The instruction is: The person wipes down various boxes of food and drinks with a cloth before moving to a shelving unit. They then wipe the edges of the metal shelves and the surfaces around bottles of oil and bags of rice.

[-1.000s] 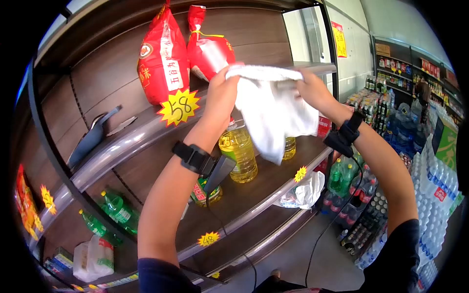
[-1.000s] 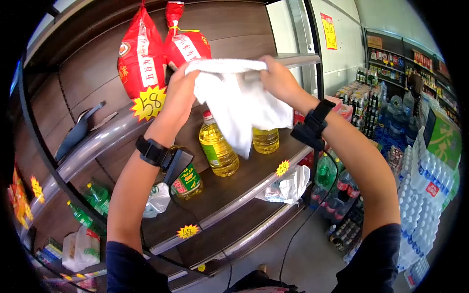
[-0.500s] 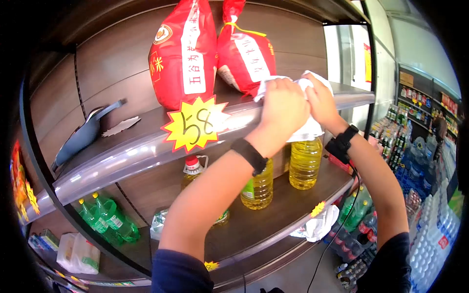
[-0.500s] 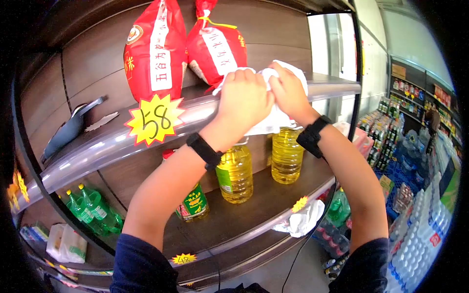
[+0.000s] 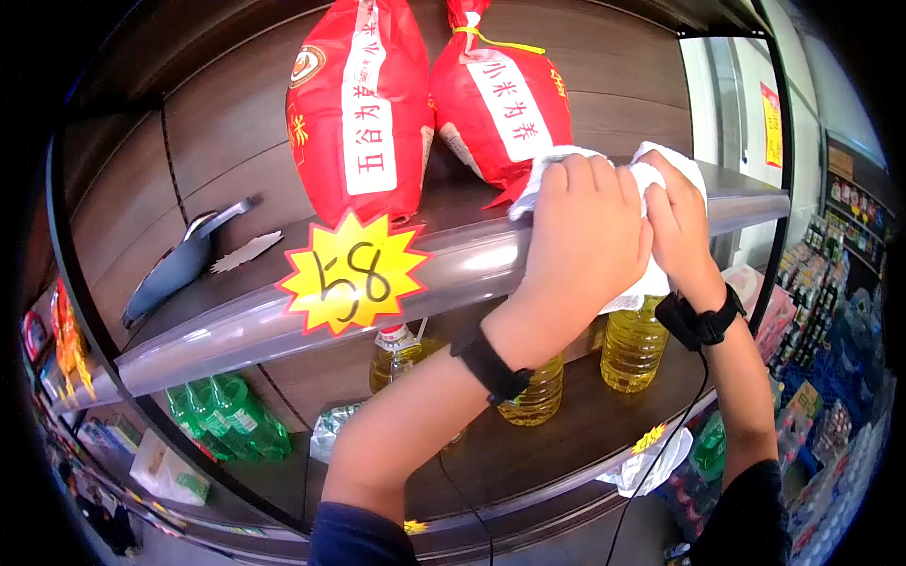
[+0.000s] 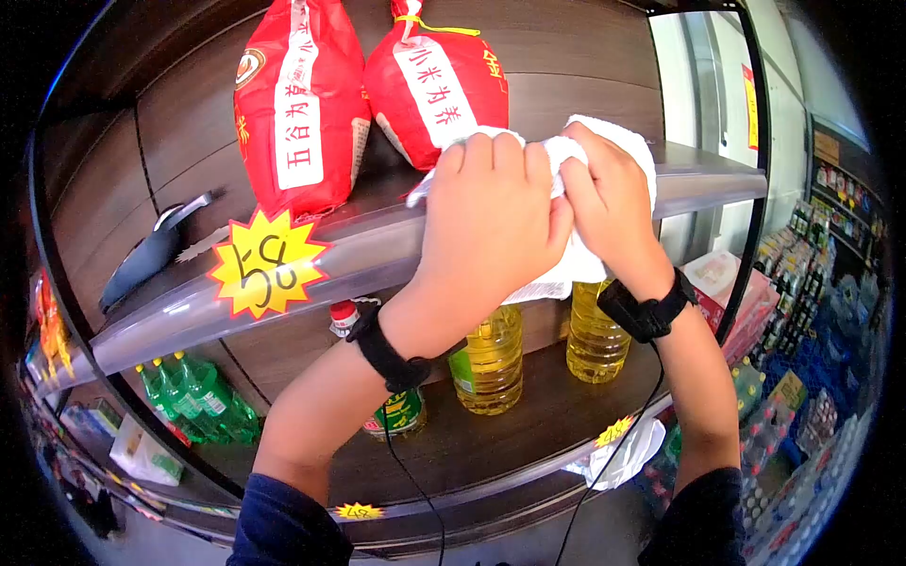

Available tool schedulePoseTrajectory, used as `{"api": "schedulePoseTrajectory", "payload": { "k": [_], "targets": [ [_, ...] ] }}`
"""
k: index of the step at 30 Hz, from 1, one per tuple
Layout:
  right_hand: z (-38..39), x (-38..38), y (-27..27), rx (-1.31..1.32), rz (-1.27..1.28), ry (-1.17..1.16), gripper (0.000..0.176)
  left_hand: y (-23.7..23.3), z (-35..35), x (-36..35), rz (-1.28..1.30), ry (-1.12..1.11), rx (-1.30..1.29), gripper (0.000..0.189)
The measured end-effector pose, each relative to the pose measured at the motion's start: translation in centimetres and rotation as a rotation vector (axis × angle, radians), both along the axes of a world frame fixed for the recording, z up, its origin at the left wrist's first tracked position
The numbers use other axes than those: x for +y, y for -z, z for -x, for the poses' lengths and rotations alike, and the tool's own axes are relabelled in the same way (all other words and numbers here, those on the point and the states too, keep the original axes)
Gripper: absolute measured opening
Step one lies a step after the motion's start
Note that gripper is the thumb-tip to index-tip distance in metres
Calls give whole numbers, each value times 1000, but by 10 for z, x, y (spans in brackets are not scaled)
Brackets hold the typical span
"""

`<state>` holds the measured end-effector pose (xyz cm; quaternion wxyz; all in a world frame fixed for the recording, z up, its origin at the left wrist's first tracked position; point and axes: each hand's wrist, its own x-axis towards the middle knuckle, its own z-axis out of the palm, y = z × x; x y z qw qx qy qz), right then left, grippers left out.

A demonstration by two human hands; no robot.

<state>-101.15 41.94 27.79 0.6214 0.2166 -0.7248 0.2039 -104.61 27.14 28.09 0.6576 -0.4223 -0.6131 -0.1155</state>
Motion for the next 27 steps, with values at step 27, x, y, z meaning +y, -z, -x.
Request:
{"api": "schedulePoseTrajectory", "payload": {
  "k": [27],
  "targets": [
    [-3, 233, 1, 111, -163, 129, 17, 0, -14, 222, -112, -129, 67, 26]
  ]
}}
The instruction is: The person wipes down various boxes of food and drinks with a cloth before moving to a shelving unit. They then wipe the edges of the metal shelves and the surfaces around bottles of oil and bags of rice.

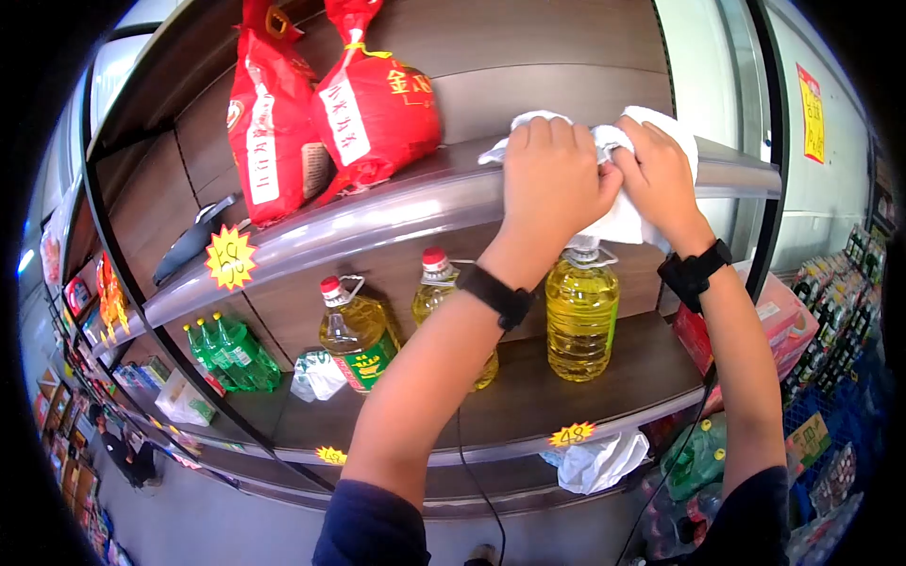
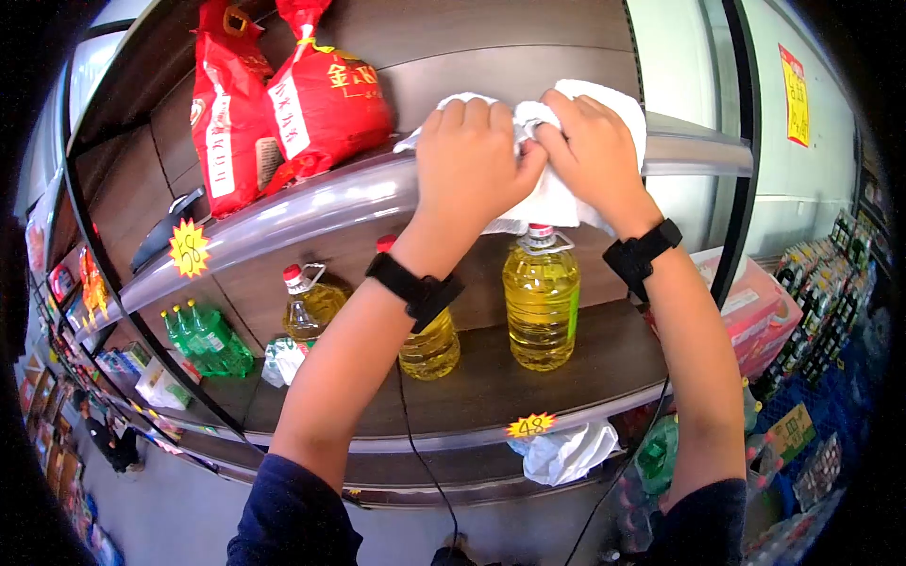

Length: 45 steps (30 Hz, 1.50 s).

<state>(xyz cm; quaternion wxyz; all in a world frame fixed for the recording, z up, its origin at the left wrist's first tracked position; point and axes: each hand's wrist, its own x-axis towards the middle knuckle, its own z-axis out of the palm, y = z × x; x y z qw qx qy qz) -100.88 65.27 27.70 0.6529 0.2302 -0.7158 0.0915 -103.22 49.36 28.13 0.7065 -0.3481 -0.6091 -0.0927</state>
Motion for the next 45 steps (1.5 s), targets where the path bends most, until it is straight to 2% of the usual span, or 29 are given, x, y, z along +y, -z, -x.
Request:
{"api": "schedulePoseTrajectory", "payload": {
  "k": [6, 14, 16, 17, 18, 19, 20, 22, 23, 24, 25, 26, 28, 29, 31, 33, 34, 36, 38, 39, 42, 44, 45],
  "targets": [
    [-1, 50, 1, -21, 43, 66, 21, 2, 2, 53, -8, -7, 35, 28],
    [-9, 57, -6, -228, 15, 84, 27, -3, -5, 41, 118, -36, -71, 31],
    [-16, 51, -6, -200, -47, 116, 29, -10, -13, 28, 237, -99, -301, 33],
    [-22, 48, -5, -174, -102, 151, 31, -15, -19, 20, 226, -99, -295, 33],
    [-26, 42, -4, -167, -113, 151, 31, -21, -23, 10, 281, -102, -428, 36],
    [-30, 35, -2, -246, -127, 107, 34, -28, -28, 0, 341, -102, -560, 39],
    [-32, 27, -3, -326, -137, 63, 36, -32, -29, -8, 339, -101, -553, 39],
    [-40, 16, -15, -394, -134, 112, 39, -43, -27, -21, 375, -146, -700, 40],
    [-47, 10, -25, -586, -117, 71, 40, -46, -1, -25, 481, -142, -687, 40],
    [-51, 5, -35, -777, -98, 29, 41, -52, -3, -29, 483, -142, -683, 40],
    [-51, 3, -46, -928, -116, 110, 51, -57, -5, -33, 482, -171, -784, 40],
    [-44, 3, -50, -928, -115, 112, 51, -60, -4, -36, 482, -199, -886, 41],
    [-31, 2, -51, -912, -140, 172, 60, -64, 5, -37, 485, -215, -924, 49],
    [-45, -10, -61, -1029, -157, 222, 73, -64, 7, -38, 476, -229, -963, 51],
    [-29, -9, -64, -1089, -149, 137, 71, -68, 8, -36, 488, -258, -1095, 60],
    [-3, -2, -69, -1172, -146, -1, 65, -72, 16, -34, 524, -254, -1128, 58],
    [9, 4, -73, -1176, -141, 0, 65, -75, 21, -34, 555, -252, -1160, 57],
    [21, -3, -80, -1345, -129, 102, 61, -81, 40, -35, 611, -225, -1200, 56],
    [23, -4, -83, -1423, -103, 53, 57, -82, 52, -35, 767, -43, -1378, 54],
    [22, -4, -85, -1458, -69, 57, 57, -83, 52, -33, 749, -80, -1399, 46],
    [33, 0, -85, -1467, -57, 32, 55, -84, 53, -34, 887, -154, -1280, 45],
    [38, 3, -85, -1453, -98, 59, 73, -87, 61, -36, 916, -98, -1305, 45],
    [35, 4, -80, -1291, -55, 94, 52, -86, 67, -37, 943, -38, -1326, 44]
  ]
}}
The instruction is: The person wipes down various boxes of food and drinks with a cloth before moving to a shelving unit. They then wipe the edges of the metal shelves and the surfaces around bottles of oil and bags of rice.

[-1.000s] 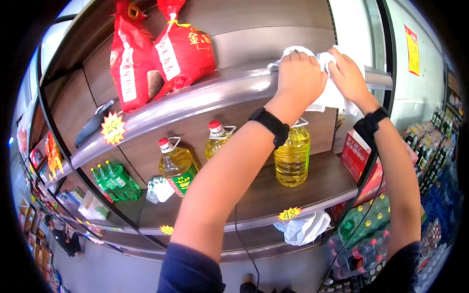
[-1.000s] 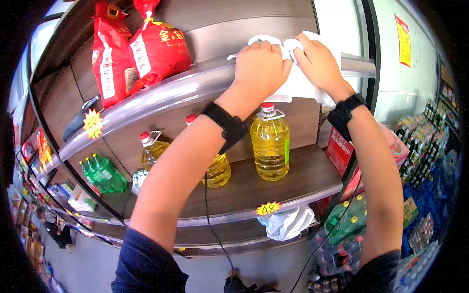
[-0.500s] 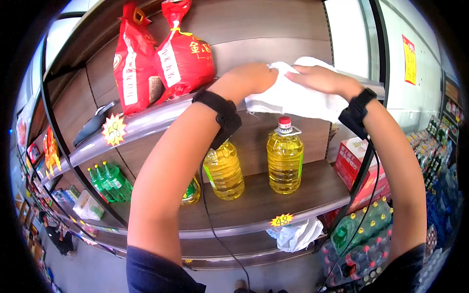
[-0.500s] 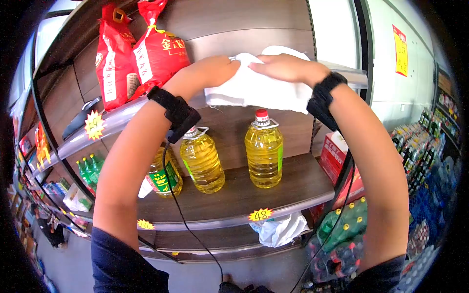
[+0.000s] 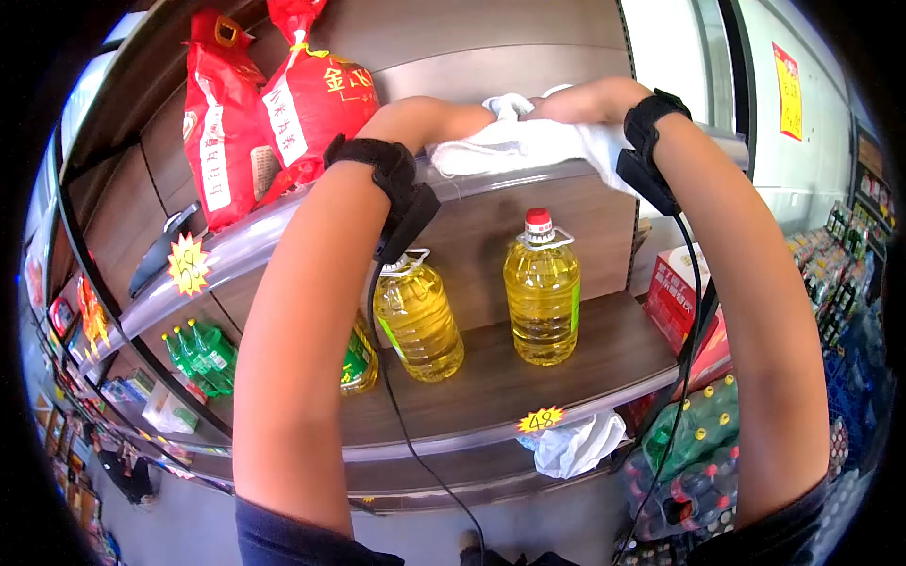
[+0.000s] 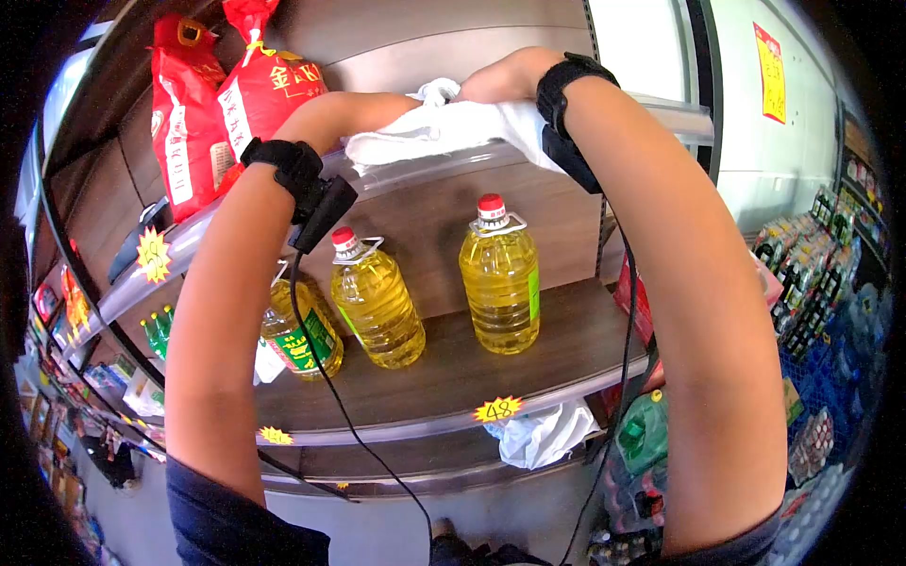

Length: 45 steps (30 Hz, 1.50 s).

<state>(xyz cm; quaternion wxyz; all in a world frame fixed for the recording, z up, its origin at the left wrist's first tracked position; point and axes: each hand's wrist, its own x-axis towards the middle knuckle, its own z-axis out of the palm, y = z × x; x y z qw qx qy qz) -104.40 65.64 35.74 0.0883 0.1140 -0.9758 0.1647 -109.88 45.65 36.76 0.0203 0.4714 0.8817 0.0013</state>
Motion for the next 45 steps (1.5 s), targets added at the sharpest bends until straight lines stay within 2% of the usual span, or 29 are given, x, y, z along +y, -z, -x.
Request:
{"api": "schedulePoseTrajectory", "payload": {
  "k": [3, 7, 12, 14, 15, 17, 18, 21, 22, 23, 25, 26, 29, 31, 32, 34, 35, 37, 39, 42, 43, 45],
  "targets": [
    [6, 3, -1, -35, -21, -121, 52, 2, 7, 2, 4, -6, -26, 44],
    [39, 9, -4, -46, -106, -159, 50, 2, 10, 4, 5, -14, -31, 44],
    [47, 12, -2, -33, -115, -52, 54, 3, 14, 11, -11, -17, -24, 43],
    [66, 20, 3, 16, -56, -192, 61, 3, 13, 12, -18, -25, -12, 43],
    [43, 11, 5, 20, -54, -186, 61, 3, 11, 12, -24, -34, -3, 43],
    [-2, -5, 14, 208, -34, 152, 66, 4, 7, 11, -37, -49, 20, 43],
    [64, 16, 12, 223, -59, 11, 67, 6, -6, 9, -73, -98, 21, 43],
    [12, 7, 11, 156, 10, -9, 66, 9, -20, 8, -142, -174, 74, 43],
    [10, 6, 6, 8, 68, -97, 79, 12, -1, 6, -170, -154, 122, 45],
    [12, 7, 7, 15, 68, -92, 79, 10, -9, 4, -170, -148, 128, 45],
    [16, 9, 11, 7, 154, -37, 58, 9, -30, 2, -120, -76, 334, 48],
    [-5, 6, 12, 37, 141, 45, 57, 11, 3, 2, -165, -142, 353, 49],
    [-26, -3, 14, 62, 172, 193, 58, 9, -19, 3, -95, -190, 449, 50],
    [-12, 2, 15, 29, 151, 151, 62, 12, -13, -1, -121, -194, 446, 48],
    [-14, -1, 18, 103, 114, 201, 64, 11, -19, -2, -143, -198, 444, 46],
    [-20, 0, 20, 165, 51, 289, 65, 15, -32, -9, -156, -115, 454, 53],
    [-30, -3, 19, 166, 54, 296, 65, 17, -37, -13, -168, -43, 464, 59],
    [-49, -9, 17, 68, -47, 243, 71, 17, -44, -14, -148, -64, 491, 57],
    [-62, -15, 19, 96, -35, 282, 70, 13, -53, -15, -132, -90, 519, 55],
    [-68, -20, 27, 330, -107, 161, 51, 8, -60, -19, -54, -111, 594, 52],
    [-62, -18, 30, 485, -293, 3, 46, 6, -62, -21, 9, -112, 675, 45],
    [-58, -36, 49, 730, -217, 137, 39, 6, -70, -16, 67, -85, 756, 38]
  ]
}}
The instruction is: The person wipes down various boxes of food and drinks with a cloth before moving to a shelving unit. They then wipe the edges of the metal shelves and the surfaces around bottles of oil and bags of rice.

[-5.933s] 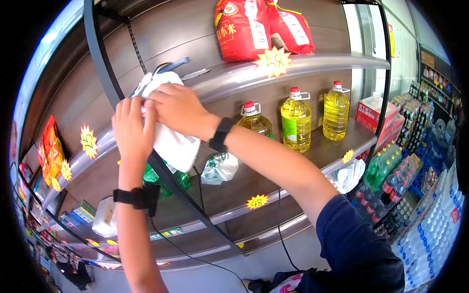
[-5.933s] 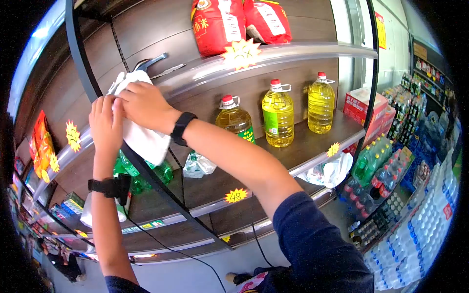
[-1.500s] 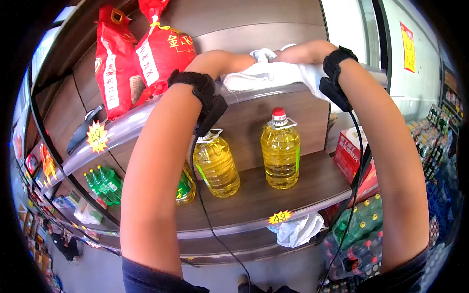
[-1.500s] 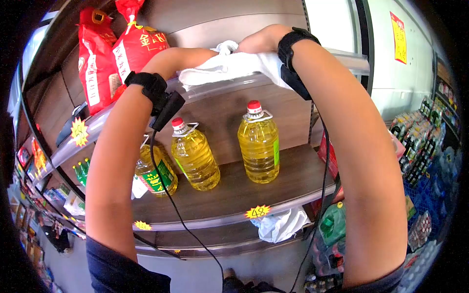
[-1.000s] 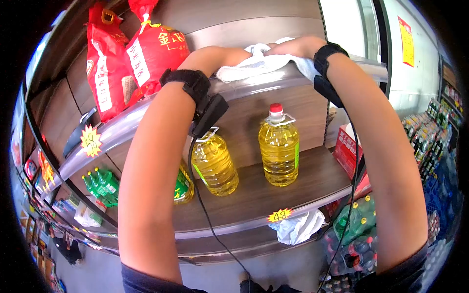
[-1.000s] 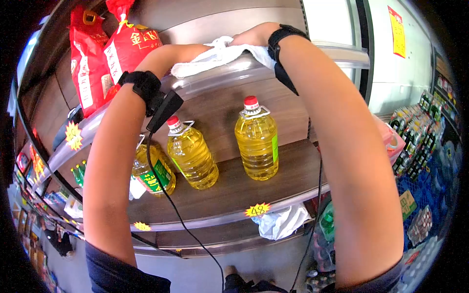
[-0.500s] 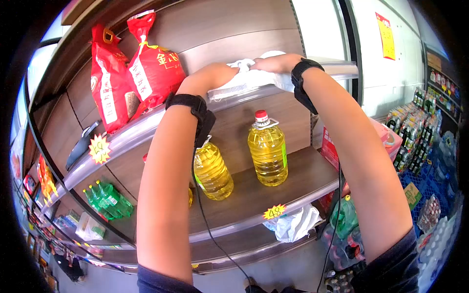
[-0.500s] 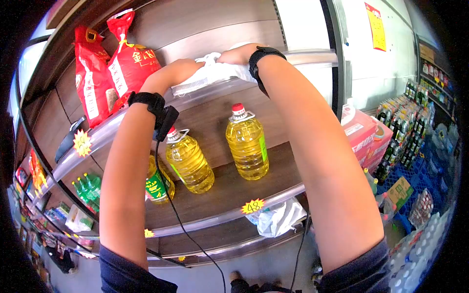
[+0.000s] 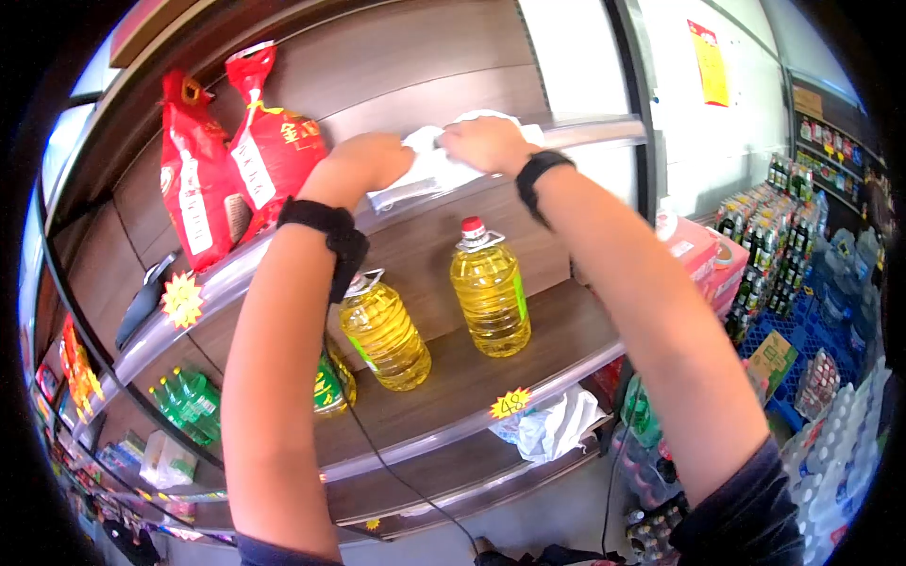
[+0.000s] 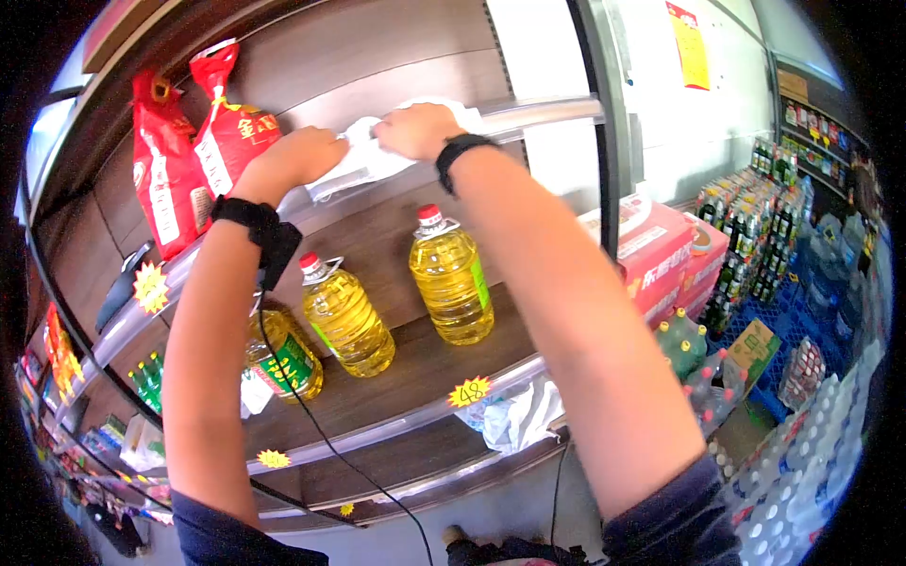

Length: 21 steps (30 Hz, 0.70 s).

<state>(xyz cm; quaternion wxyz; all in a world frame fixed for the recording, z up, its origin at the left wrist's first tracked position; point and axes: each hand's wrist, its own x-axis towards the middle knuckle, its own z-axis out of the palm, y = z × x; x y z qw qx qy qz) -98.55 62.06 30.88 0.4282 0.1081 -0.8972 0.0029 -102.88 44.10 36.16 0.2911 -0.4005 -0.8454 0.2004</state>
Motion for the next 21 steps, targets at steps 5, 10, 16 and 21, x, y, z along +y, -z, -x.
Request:
{"api": "schedulePoseTrajectory", "payload": {
  "k": [5, 10, 16, 21],
  "targets": [
    [13, -25, 16, 317, 283, -9, 40, 11, -26, 16, -241, -217, 179, 47],
    [25, -13, 23, 444, 224, -88, 37, 34, -16, 25, -364, -189, 355, 40],
    [35, 10, 28, 614, 261, -152, 31, 45, -9, 52, -537, -82, 484, 39],
    [31, 50, 28, 645, 212, -115, 29, 49, -11, 91, -621, 22, 447, 40]
  ]
}}
